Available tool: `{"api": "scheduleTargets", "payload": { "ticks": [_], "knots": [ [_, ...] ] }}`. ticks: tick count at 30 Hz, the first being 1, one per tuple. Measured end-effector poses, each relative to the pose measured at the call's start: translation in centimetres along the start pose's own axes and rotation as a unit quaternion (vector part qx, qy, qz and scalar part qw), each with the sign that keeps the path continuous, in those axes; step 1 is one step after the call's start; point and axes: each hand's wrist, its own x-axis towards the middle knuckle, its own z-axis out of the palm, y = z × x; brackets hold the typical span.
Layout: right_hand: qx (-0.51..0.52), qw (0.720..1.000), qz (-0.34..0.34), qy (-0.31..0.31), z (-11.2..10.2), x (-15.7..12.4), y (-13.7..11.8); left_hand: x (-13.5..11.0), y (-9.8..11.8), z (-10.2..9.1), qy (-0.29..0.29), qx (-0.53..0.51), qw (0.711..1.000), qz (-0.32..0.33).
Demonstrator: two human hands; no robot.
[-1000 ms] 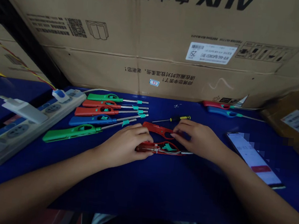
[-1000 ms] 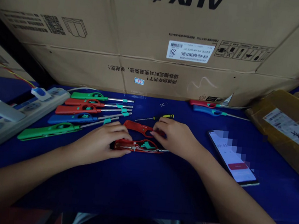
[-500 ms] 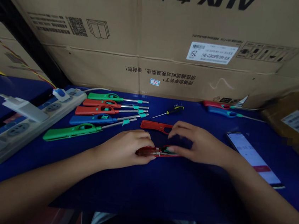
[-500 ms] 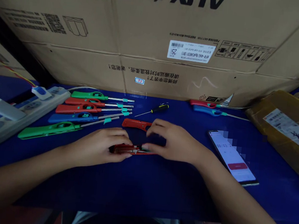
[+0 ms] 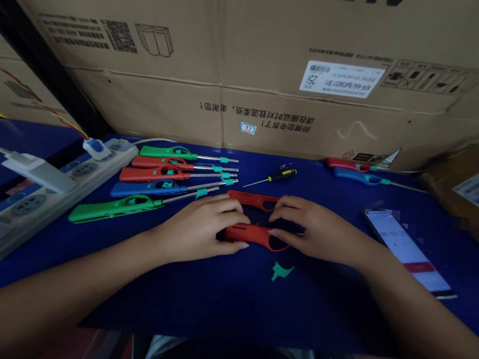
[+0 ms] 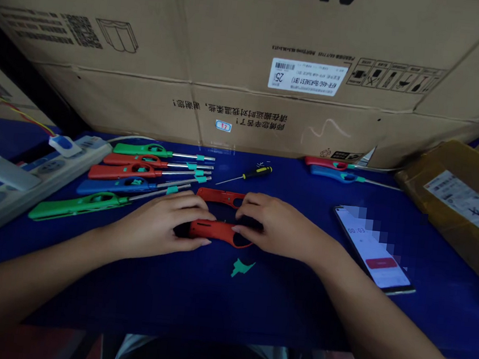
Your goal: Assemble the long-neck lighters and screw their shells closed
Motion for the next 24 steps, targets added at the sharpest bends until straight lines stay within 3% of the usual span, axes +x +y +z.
{"api": "scheduleTargets", "payload": {
  "ticks": [10,24],
  "knots": [
    [0.036,0.998,0.002,-0.044,0.12,0.24,-0.26,-0.09,-0.01,0.36,-0.011,-0.019,0.999,-0.026],
    [-0.049,0.997,0.053,-0.005,0.69,0.32,-0.31,-0.12,0.61,0.41,-0.001,-0.068,0.997,-0.038]
  ]
}}
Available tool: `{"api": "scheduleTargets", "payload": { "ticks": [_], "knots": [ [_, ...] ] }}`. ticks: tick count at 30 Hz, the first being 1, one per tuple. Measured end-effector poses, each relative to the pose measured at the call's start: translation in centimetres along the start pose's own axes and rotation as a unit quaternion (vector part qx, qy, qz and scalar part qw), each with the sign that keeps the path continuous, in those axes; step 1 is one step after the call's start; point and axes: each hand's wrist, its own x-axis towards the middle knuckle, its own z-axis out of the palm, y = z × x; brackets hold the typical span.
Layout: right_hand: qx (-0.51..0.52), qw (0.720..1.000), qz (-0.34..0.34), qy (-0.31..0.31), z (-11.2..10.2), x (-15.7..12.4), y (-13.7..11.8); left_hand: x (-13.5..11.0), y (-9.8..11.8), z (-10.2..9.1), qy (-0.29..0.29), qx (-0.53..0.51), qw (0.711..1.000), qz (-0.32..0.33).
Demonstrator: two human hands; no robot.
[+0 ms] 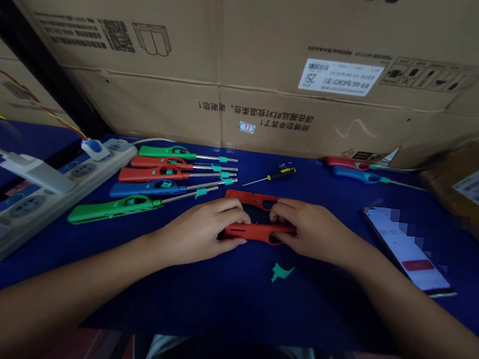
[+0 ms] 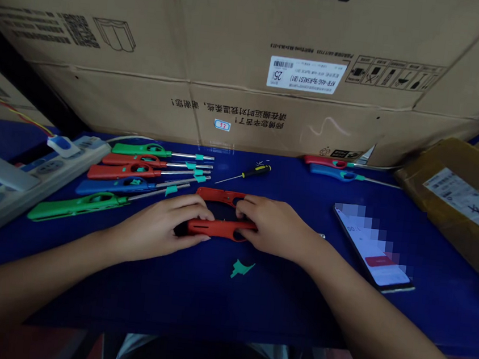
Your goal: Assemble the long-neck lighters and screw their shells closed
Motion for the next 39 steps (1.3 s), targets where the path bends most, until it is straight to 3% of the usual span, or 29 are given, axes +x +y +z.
{"api": "scheduleTargets", "payload": {
  "ticks": [6,12,18,22,28,39],
  "knots": [
    [0.018,0.999,-0.034,0.003,0.4,0.1,0.1,-0.2,0.2,0.3,-0.012,-0.006,1.0,0.004],
    [0.108,0.99,-0.094,0.005,-1.7,-0.9,-0.8,-0.2,0.3,-0.3,-0.022,0.033,0.999,0.001],
    [0.099,0.983,-0.117,-0.099,-2.4,-1.2,-2.1,0.0,0.4,-0.8,-0.015,0.093,0.994,0.052],
    [0.044,0.985,-0.104,-0.133,-2.2,-1.5,-2.8,0.0,0.4,-1.2,-0.017,0.12,0.99,0.069],
    [0.051,0.983,-0.046,-0.171,-2.5,-1.9,-3.0,0.1,0.2,-1.1,-0.046,0.127,0.988,0.07],
    [0.04,0.985,-0.022,-0.164,-2.1,-2.4,-2.9,0.2,0.3,-1.2,-0.07,0.113,0.99,0.048]
  ]
}}
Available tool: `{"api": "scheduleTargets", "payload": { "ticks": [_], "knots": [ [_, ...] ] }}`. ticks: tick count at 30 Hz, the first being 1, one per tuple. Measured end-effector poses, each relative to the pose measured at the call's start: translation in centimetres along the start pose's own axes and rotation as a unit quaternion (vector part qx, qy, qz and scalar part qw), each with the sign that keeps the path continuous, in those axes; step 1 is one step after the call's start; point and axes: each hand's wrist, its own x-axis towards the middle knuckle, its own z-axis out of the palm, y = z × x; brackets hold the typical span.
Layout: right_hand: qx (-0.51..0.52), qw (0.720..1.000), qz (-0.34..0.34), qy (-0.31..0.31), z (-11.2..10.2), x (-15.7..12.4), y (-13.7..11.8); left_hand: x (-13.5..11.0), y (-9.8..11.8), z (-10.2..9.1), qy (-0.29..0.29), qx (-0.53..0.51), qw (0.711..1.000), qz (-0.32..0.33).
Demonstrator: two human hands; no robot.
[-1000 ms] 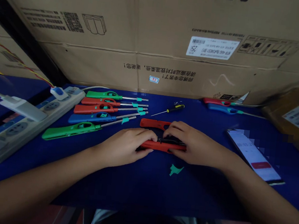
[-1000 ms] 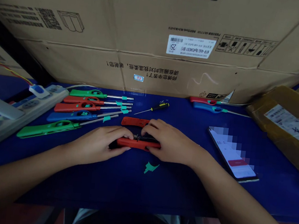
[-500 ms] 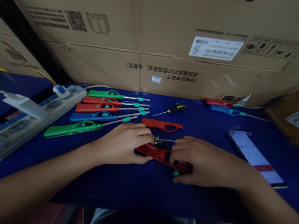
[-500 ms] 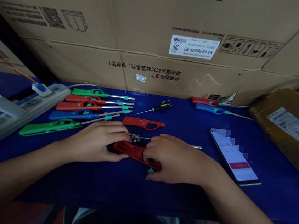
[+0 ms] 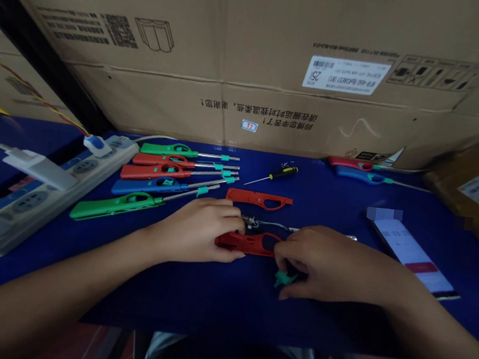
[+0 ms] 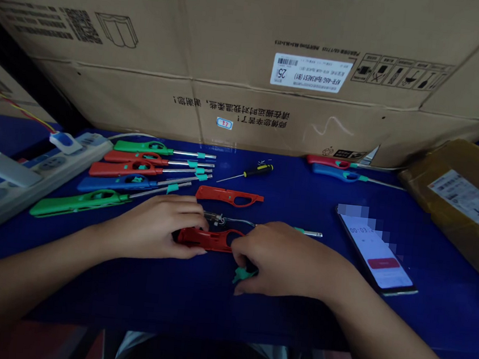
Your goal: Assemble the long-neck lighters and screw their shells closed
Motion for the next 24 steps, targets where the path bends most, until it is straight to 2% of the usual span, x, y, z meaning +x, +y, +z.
{"api": "scheduleTargets", "payload": {
  "ticks": [7,11,16,19,21,24],
  "knots": [
    [0.029,0.999,-0.006,-0.024,-0.8,0.2,-0.3,-0.1,-0.3,0.4,0.021,-0.007,1.0,0.012],
    [0.04,0.998,0.012,0.049,-1.2,0.6,0.3,-0.1,-0.3,1.0,0.034,-0.013,0.999,0.034],
    [-0.116,0.98,0.087,0.133,-0.6,1.6,2.5,-0.2,-0.4,0.9,0.086,-0.018,0.994,0.063],
    [-0.137,0.972,0.12,0.148,-0.2,1.9,3.4,-0.3,-0.7,0.1,0.122,0.001,0.991,0.047],
    [-0.133,0.972,0.115,0.156,-0.1,2.0,3.6,-0.3,-1.2,-0.4,0.124,0.03,0.991,0.03],
    [-0.108,0.975,0.068,0.18,0.1,2.2,3.7,-0.3,-1.8,-0.6,0.106,0.064,0.992,0.02]
  ]
}}
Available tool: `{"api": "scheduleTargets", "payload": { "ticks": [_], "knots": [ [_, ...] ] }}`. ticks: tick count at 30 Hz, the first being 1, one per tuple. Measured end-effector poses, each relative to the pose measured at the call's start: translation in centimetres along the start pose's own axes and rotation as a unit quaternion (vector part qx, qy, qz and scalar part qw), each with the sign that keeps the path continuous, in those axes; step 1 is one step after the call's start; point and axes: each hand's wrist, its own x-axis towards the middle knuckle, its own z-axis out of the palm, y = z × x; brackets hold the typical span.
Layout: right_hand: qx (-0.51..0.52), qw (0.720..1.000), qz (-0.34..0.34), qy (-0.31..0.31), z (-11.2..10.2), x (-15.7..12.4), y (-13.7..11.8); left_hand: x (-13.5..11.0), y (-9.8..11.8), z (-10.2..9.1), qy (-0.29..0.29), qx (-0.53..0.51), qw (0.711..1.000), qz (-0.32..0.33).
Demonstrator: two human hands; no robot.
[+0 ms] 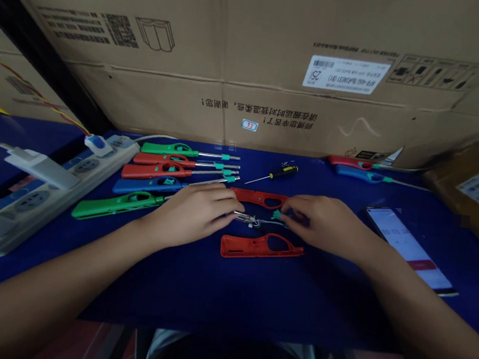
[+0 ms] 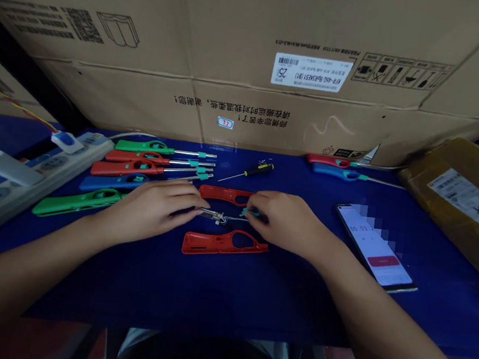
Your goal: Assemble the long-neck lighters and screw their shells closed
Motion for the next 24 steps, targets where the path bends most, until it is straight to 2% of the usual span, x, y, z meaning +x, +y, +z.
{"api": "scheduleTargets", "payload": {
  "ticks": [5,8,12,16,24],
  "knots": [
    [0.059,0.995,-0.078,0.034,1.2,0.3,-0.5,-0.1,-0.2,0.8,-0.045,0.014,0.999,-0.015],
    [0.065,0.993,-0.093,0.029,1.9,0.5,-0.8,-0.2,0.1,1.3,-0.066,0.015,0.997,-0.031],
    [0.086,0.992,-0.093,0.02,2.0,0.6,-1.0,-0.1,0.3,1.5,-0.065,-0.003,0.997,-0.042],
    [0.091,0.992,-0.083,0.024,1.6,0.6,-1.0,0.2,0.3,1.3,-0.041,-0.018,0.998,-0.039],
    [0.146,0.984,-0.089,0.043,1.4,0.3,-1.3,0.2,1.0,1.0,0.058,-0.047,0.997,-0.006]
  ]
}}
